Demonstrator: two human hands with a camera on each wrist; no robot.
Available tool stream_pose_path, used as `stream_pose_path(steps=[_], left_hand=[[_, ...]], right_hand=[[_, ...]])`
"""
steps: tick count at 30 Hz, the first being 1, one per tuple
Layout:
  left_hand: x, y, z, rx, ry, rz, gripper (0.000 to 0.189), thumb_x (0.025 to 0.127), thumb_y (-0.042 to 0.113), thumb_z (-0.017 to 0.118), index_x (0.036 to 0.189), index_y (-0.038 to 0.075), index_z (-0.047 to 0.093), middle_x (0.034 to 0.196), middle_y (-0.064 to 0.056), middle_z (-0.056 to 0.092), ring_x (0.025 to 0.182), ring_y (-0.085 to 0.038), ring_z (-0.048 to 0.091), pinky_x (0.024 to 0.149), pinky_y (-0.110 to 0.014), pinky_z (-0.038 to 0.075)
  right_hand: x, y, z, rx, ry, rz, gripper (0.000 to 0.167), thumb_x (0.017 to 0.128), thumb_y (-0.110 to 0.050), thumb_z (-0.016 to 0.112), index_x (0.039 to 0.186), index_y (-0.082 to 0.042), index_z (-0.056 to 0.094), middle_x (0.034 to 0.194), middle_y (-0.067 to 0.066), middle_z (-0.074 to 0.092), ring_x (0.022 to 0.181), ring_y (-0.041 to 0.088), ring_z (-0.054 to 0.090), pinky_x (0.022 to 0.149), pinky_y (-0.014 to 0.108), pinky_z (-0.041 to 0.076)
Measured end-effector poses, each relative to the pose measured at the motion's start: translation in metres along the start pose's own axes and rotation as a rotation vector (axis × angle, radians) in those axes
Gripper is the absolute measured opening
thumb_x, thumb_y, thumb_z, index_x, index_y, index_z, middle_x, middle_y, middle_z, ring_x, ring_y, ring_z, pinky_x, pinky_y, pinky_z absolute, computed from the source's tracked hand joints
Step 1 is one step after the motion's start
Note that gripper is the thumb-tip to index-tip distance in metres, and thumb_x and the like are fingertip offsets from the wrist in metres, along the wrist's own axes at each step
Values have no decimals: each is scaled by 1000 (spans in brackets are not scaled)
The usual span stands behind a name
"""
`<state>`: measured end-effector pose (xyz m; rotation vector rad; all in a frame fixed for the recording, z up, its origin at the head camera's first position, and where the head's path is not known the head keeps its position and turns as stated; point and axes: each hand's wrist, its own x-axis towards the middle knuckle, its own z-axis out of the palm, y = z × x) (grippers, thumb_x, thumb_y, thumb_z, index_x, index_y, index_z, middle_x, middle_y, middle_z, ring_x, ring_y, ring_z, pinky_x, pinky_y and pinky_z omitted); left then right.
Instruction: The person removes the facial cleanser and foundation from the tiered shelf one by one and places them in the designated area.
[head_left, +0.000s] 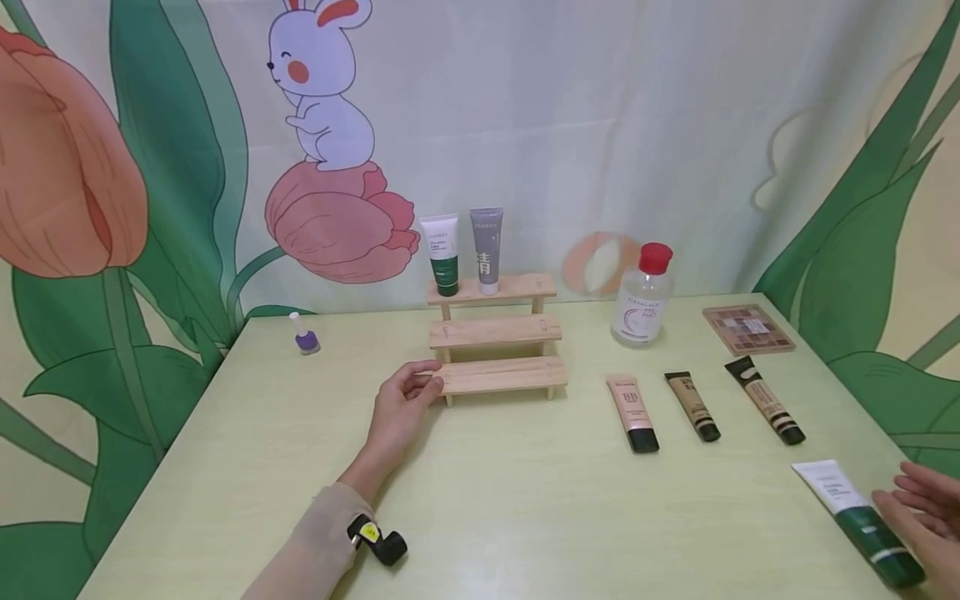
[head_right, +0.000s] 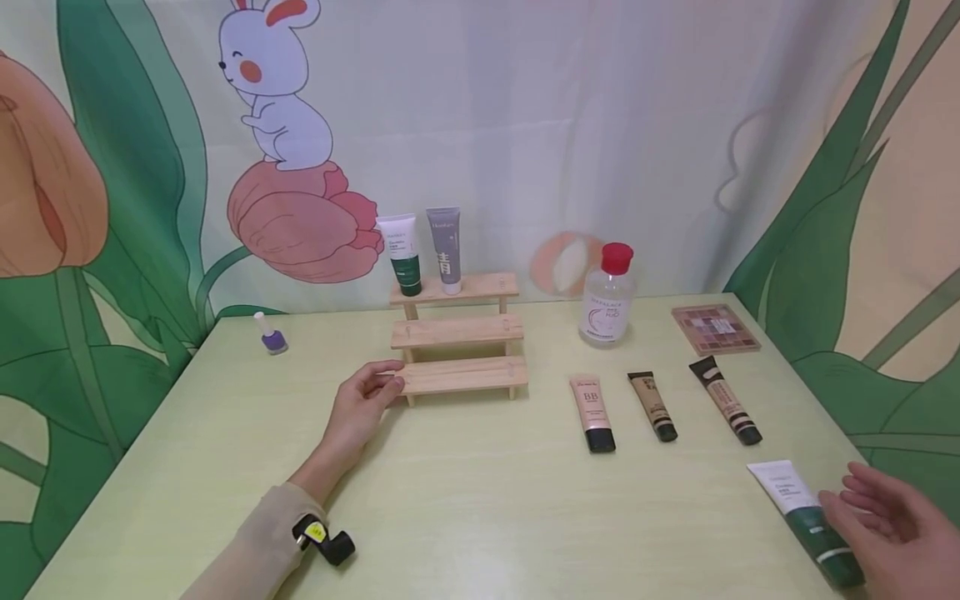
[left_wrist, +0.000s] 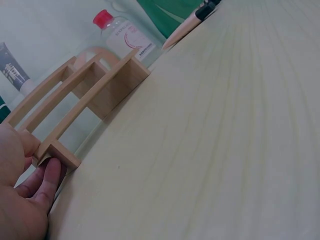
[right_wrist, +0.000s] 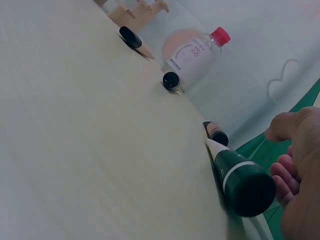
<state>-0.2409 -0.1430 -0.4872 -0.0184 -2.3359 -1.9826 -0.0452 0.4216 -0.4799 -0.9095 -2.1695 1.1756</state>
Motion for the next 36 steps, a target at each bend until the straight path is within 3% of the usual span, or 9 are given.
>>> stream_pose_path(steps=[2,7,10,14,19,26,30,33,36], left_hand=[[0,0,-1,2,2,-1,27,109,14,75,136,13,77,118,-15,78,103,-19,73,85,-20,57],[-1,1,-4,5,8,2,27,109,14,75,136,13,76,117,-15,78,102,-19,73,84,-20,57],[-1,1,-5,8,12,5,27,109,14,75,136,12,76,117,-15,78,101,-18,73,84,-19,57],[-2,0,-8,16,14,8,27,109,13,75,136,12,76,117,-14,78,101,-16,73,84,-19,56],[-2,-1,-11,14,13,19,27,109,13,75,136,11,76,118,-15,78,102,-16,73,85,-19,57],[-1,0,-12,3,14,19,27,109,13,75,136,12,76,119,-16,78,102,-17,73,85,-21,57],[0,-1,-10,9,11,17,27,109,13,75,135,13,76,119,-15,78,102,-18,73,84,-21,57],[0,-3,-7,14,-5,17,27,109,14,76,136,14,76,119,-14,78,103,-18,73,84,-21,56],[0,-2,-4,11,-13,23,28,108,14,76,136,13,76,119,-13,78,102,-17,73,84,-22,56]], right_hand=[[0,-10,-1,31,-14,11,58,105,-3,72,143,-43,58,101,-41,48,89,-20,48,76,-3,37],[1,-26,2,24,-66,-9,62,109,-5,68,164,-28,52,123,-39,50,106,-20,48,89,1,41],[4,-31,6,7,-97,-83,63,111,-8,68,168,-23,47,137,-34,50,113,-18,47,94,1,41],[8,-45,14,63,-152,-237,63,109,-9,71,167,-21,49,141,-30,52,114,-18,50,92,1,41],[10,-86,25,161,-241,-380,62,104,-7,78,161,-20,57,142,-23,60,115,-15,60,89,2,48],[0,-150,66,429,-332,-509,59,94,10,83,149,-4,67,138,-4,70,118,6,71,90,10,56],[-14,-180,94,478,-393,-576,59,95,10,82,150,0,64,137,-1,70,118,9,71,93,12,56],[-24,-201,112,448,-419,-645,58,97,7,81,152,-2,62,139,-3,69,121,8,70,97,13,55],[-32,-222,130,489,-462,-681,57,98,5,81,151,-3,63,140,-3,69,123,11,71,100,15,56]])
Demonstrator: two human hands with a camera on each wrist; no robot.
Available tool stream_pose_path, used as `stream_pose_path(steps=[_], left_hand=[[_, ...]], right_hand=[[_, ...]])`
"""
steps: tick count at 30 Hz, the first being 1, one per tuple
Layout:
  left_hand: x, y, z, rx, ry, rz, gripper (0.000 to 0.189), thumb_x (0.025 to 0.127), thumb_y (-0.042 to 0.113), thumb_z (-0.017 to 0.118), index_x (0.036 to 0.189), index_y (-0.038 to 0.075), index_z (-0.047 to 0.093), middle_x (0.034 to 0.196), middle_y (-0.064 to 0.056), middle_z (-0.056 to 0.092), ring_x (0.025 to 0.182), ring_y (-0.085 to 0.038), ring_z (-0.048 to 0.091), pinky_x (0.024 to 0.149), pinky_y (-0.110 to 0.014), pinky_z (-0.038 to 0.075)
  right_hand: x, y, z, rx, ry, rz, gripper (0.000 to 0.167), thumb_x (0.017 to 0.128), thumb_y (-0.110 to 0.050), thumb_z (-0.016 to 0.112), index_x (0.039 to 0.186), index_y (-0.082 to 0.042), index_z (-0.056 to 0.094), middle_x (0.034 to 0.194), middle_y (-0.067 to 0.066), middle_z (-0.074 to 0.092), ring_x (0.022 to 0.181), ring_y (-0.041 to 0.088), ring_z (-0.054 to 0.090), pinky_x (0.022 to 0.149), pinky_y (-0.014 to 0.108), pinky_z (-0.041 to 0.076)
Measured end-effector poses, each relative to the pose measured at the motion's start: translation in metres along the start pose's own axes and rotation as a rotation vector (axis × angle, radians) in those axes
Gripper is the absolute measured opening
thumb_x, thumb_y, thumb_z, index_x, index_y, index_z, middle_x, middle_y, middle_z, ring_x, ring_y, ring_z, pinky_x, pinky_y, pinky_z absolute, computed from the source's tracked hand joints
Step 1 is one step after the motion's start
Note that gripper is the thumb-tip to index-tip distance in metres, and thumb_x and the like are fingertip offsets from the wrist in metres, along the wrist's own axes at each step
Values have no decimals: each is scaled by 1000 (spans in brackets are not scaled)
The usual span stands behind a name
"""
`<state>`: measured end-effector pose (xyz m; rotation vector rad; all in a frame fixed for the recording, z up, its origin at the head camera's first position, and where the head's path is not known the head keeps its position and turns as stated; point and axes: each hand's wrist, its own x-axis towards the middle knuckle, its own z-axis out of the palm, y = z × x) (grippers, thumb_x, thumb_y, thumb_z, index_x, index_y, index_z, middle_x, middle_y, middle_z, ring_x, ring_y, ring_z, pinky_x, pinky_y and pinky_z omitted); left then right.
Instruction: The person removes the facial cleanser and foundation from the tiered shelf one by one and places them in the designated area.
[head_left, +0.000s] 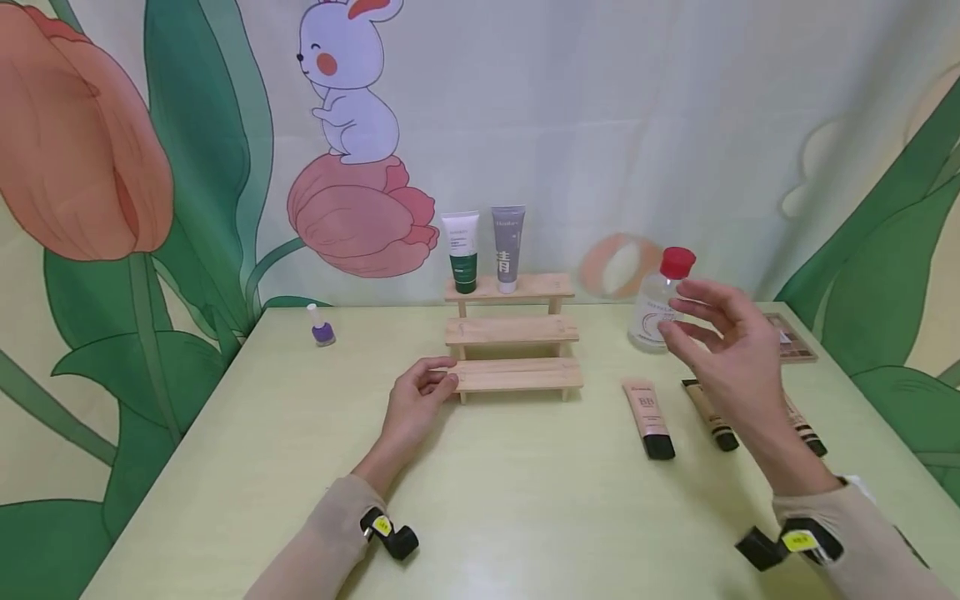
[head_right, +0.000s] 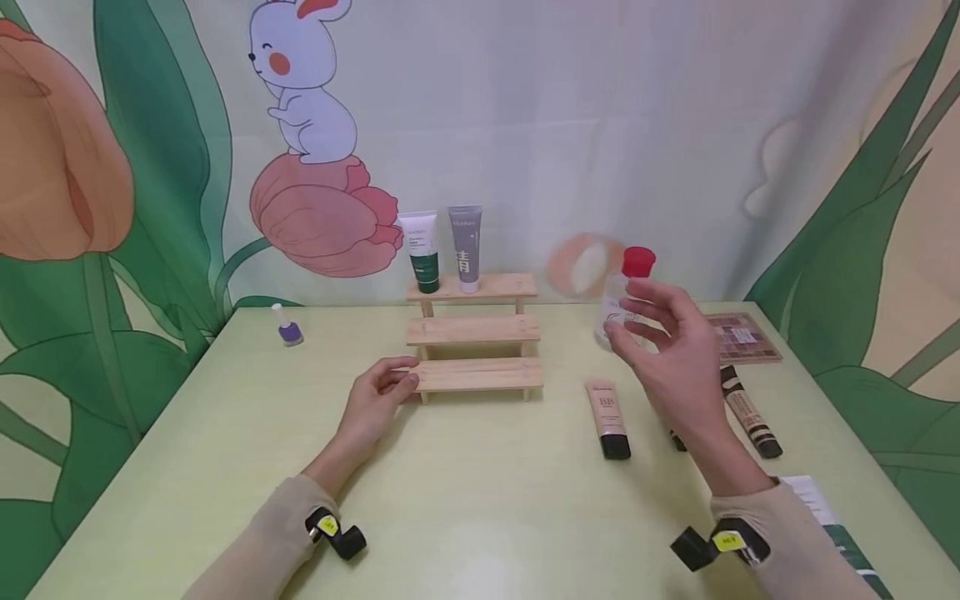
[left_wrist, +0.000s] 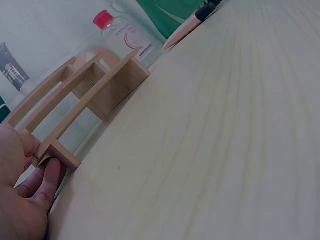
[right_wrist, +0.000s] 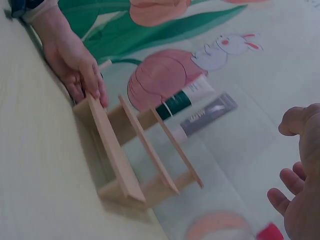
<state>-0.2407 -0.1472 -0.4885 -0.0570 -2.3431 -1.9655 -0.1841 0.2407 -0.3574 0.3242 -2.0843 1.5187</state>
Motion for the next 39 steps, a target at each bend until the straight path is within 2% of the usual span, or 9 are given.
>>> stream_pose_path(steps=[7,15,19,23,29,39], left_hand=[[2,3,0,17,20,0,26,107,14,77,133,14,77,117,-12,78,103,-18,73,84,-20,57],[1,2,0,10,11,2,26,107,15,77,133,14,77,115,-11,79,103,-18,74,84,-20,57],[1,2,0,16,17,2,25,107,15,77,132,14,77,114,-10,79,103,-18,74,84,-21,57],[2,1,0,14,21,-9,25,108,15,77,133,14,77,116,-10,78,102,-17,72,84,-21,57],[0,1,2,4,20,-7,25,108,13,76,133,12,77,117,-11,78,101,-16,72,84,-21,57],[1,0,1,-7,15,-2,25,107,13,77,133,13,77,117,-11,78,102,-17,73,85,-20,58]], right_hand=[[30,-7,53,155,-29,-34,50,98,3,82,146,-1,66,136,3,72,122,20,72,99,21,59],[62,2,97,197,-57,13,49,100,-11,84,146,-8,66,137,7,71,127,30,71,104,26,59],[82,11,117,202,-81,43,51,100,-12,85,147,-8,65,141,12,70,132,31,69,108,31,58],[97,21,137,238,-103,39,51,100,-8,84,146,-7,64,141,15,70,133,36,68,106,31,59],[110,31,160,270,-150,34,53,100,-5,83,149,-4,62,143,19,69,134,41,67,107,38,59],[119,36,184,202,-215,81,51,105,-13,81,152,-9,61,144,13,69,134,29,66,118,45,52]])
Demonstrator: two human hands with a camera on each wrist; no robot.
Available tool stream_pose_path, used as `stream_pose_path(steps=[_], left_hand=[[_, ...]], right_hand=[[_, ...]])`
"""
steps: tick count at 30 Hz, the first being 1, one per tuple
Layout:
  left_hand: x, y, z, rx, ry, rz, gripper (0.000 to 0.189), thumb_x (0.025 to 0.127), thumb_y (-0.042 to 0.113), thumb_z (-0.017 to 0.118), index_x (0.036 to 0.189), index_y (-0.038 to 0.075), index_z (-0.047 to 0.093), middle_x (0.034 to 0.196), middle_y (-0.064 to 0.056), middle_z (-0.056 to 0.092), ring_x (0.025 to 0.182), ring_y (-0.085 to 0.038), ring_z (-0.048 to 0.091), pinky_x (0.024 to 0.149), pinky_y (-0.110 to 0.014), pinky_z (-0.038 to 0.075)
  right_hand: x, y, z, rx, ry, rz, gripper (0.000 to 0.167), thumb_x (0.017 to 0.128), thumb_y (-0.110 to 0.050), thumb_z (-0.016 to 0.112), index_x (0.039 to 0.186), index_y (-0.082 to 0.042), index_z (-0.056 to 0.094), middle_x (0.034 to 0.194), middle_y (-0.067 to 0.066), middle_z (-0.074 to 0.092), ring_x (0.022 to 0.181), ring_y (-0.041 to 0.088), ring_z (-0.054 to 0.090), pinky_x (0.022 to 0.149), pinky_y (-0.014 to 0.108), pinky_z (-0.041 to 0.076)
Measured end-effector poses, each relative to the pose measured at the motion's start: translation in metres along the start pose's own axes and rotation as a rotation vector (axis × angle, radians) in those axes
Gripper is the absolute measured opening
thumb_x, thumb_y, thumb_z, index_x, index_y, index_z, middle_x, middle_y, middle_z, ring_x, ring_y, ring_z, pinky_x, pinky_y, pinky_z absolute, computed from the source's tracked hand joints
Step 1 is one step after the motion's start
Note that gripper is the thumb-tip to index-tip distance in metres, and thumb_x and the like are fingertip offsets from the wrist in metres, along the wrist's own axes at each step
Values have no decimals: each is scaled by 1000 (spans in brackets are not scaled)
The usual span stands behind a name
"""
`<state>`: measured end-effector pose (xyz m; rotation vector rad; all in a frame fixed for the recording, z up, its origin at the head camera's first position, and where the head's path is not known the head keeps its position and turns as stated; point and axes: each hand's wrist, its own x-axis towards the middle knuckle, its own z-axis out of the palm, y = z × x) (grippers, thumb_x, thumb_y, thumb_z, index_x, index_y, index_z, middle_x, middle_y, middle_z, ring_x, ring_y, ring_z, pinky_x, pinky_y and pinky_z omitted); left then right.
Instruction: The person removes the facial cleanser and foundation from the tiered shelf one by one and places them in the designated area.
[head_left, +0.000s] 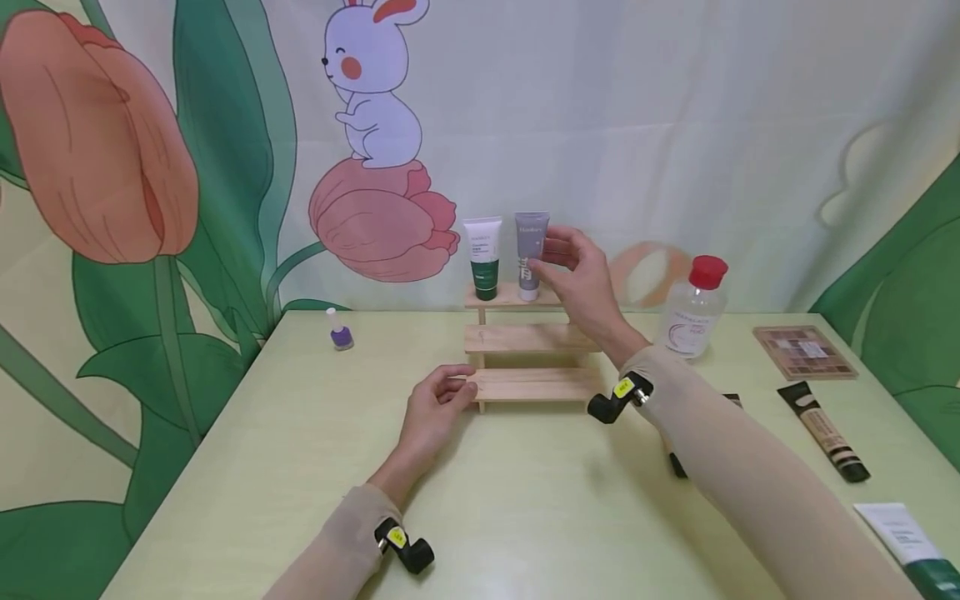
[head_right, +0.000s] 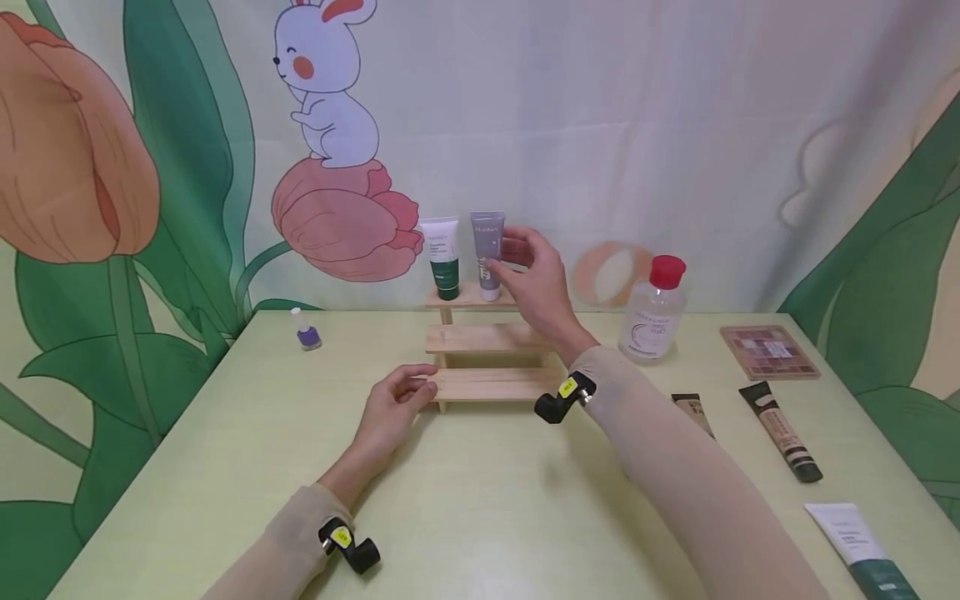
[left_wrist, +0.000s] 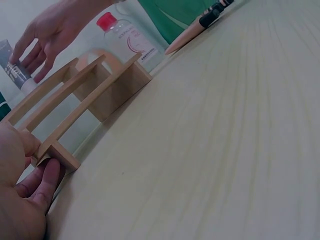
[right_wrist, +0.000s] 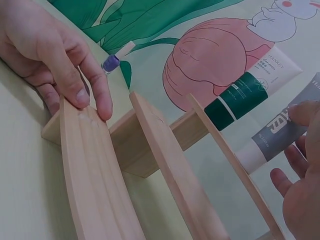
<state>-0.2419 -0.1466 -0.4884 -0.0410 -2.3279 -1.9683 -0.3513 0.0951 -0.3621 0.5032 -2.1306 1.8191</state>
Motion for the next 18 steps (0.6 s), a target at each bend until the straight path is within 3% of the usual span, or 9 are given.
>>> stream_pose_path(steps=[8,18], left_hand=[[-2,-1,1,11,1,2,24,108,15,76,132,13,77,115,-11,78,102,-16,73,85,-21,58],[-2,1,-1,14,6,5,24,108,13,76,132,13,77,117,-11,78,102,-16,73,86,-21,58]], right_hand=[[1,3,5,-28,12,73,41,105,-15,81,143,-9,66,133,14,72,121,28,67,114,46,53],[-10,-13,-13,-12,42,7,40,103,-14,83,139,-5,69,126,14,75,111,20,69,102,32,55]])
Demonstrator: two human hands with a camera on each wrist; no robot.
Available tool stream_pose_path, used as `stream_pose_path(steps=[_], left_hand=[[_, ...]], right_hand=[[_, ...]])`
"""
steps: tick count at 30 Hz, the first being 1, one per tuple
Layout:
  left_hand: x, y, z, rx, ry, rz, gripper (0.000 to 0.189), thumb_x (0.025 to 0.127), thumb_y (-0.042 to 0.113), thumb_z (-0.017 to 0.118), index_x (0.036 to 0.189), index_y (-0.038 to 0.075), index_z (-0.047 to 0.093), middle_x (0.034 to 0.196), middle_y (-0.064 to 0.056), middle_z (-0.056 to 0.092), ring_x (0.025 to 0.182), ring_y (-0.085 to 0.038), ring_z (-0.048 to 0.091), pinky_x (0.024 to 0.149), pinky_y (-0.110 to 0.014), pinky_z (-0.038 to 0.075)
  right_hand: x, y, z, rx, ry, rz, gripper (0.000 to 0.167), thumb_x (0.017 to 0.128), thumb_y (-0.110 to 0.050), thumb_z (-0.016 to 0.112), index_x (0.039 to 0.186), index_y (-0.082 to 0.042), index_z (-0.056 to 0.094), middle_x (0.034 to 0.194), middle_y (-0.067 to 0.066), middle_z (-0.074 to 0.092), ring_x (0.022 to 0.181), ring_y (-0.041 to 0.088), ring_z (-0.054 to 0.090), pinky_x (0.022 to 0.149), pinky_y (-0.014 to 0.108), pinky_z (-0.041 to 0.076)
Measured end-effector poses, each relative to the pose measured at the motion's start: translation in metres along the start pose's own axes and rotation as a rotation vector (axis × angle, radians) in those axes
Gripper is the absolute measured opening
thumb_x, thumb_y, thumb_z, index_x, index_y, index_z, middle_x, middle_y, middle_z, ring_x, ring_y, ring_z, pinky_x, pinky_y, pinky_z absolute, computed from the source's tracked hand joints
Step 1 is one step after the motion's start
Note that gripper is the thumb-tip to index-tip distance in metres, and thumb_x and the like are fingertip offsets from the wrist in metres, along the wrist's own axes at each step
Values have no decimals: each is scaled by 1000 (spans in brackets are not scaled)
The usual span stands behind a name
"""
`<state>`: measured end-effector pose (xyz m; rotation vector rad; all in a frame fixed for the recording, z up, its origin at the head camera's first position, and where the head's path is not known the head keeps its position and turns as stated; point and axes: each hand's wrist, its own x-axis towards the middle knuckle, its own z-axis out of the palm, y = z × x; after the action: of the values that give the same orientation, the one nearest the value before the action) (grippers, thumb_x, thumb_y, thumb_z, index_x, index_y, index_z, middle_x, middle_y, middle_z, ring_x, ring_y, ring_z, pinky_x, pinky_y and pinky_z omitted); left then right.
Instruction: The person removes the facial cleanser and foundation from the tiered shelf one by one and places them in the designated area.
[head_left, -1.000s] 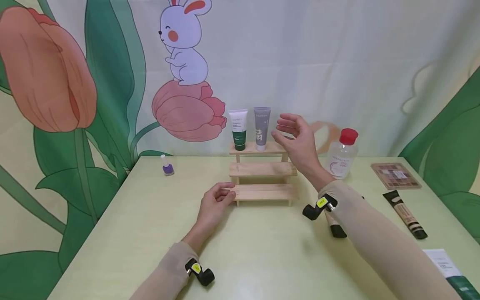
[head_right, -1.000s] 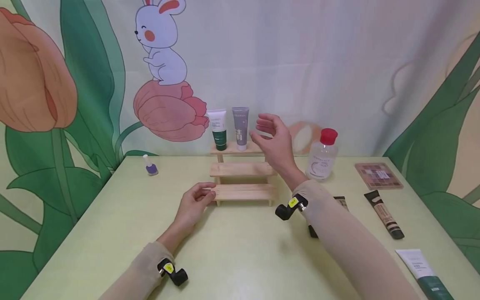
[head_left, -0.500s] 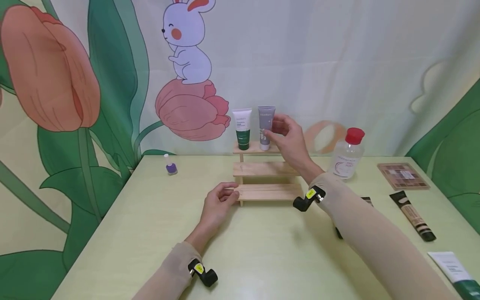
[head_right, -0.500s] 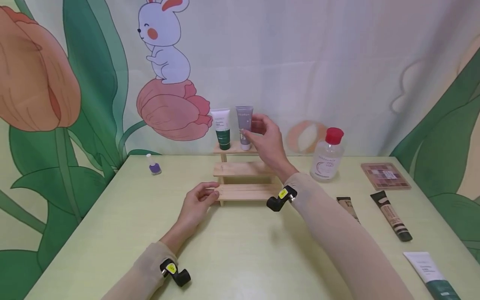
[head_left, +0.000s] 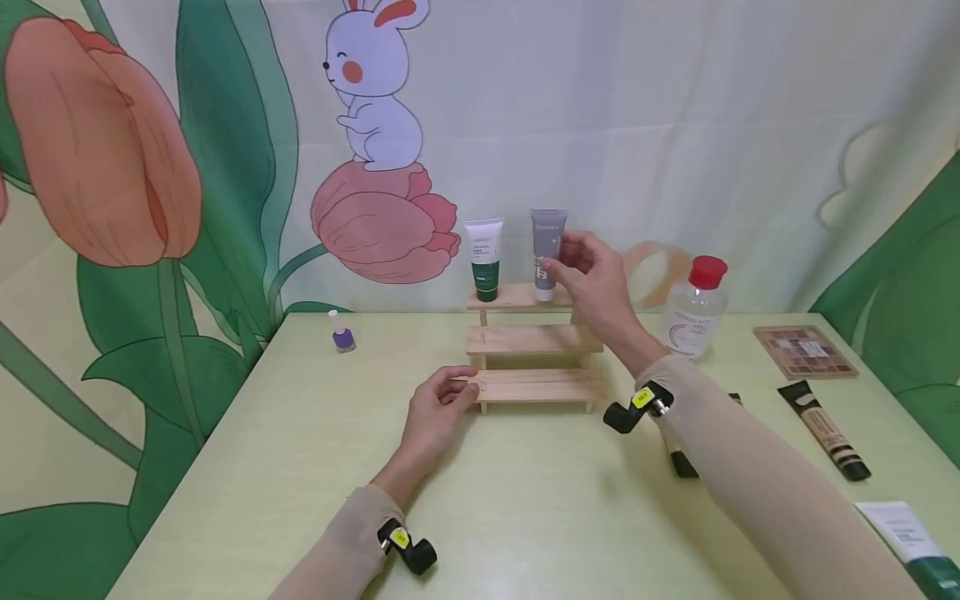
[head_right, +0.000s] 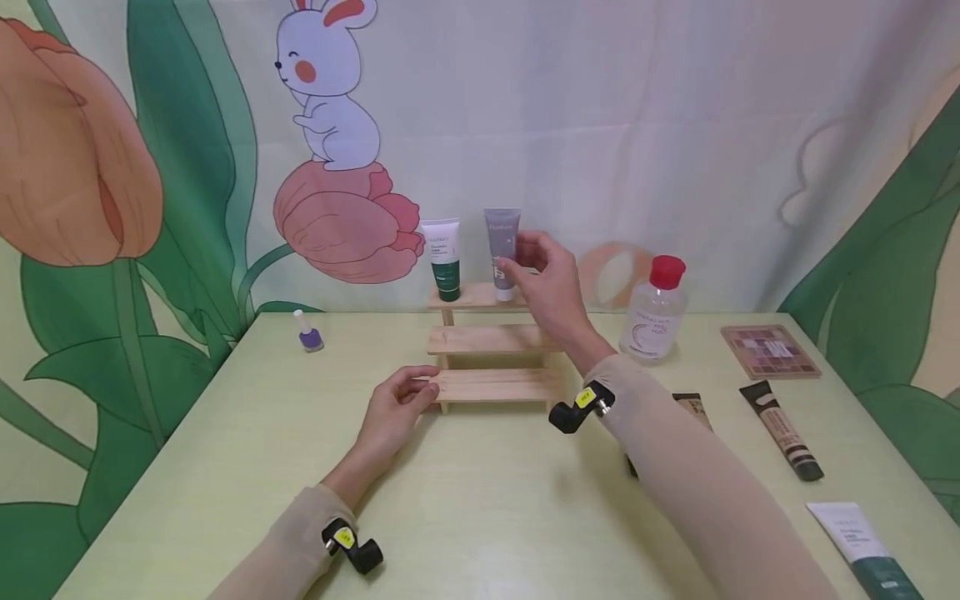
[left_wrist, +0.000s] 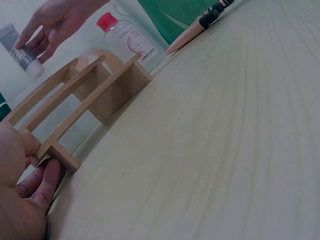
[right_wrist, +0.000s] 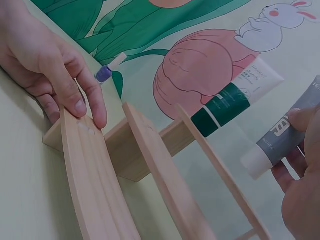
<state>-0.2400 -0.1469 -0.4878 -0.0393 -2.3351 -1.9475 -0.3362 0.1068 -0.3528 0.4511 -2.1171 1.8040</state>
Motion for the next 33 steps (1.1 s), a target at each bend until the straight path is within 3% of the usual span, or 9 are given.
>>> stream_pose_path(steps=[11,22,33], left_hand=[[-1,1,2,5,5,-7,26,108,15,76,134,14,77,119,-11,79,104,-17,73,86,-20,56],[0,0,2,25,0,-24,26,108,15,76,134,18,77,117,-8,79,104,-17,74,87,-22,57],[-2,3,4,21,-4,-19,25,109,15,75,134,16,76,117,-10,79,102,-17,74,86,-21,57]], right_hand=[[-29,-18,-54,-45,50,-16,43,105,-16,82,145,-6,68,132,10,74,114,18,69,101,23,56],[-67,-38,-118,-95,151,-27,38,105,-14,80,143,-10,72,126,-2,75,110,15,69,94,19,56],[-116,-47,-178,25,256,-4,43,102,-4,80,145,-6,72,127,0,74,109,17,66,96,13,56]])
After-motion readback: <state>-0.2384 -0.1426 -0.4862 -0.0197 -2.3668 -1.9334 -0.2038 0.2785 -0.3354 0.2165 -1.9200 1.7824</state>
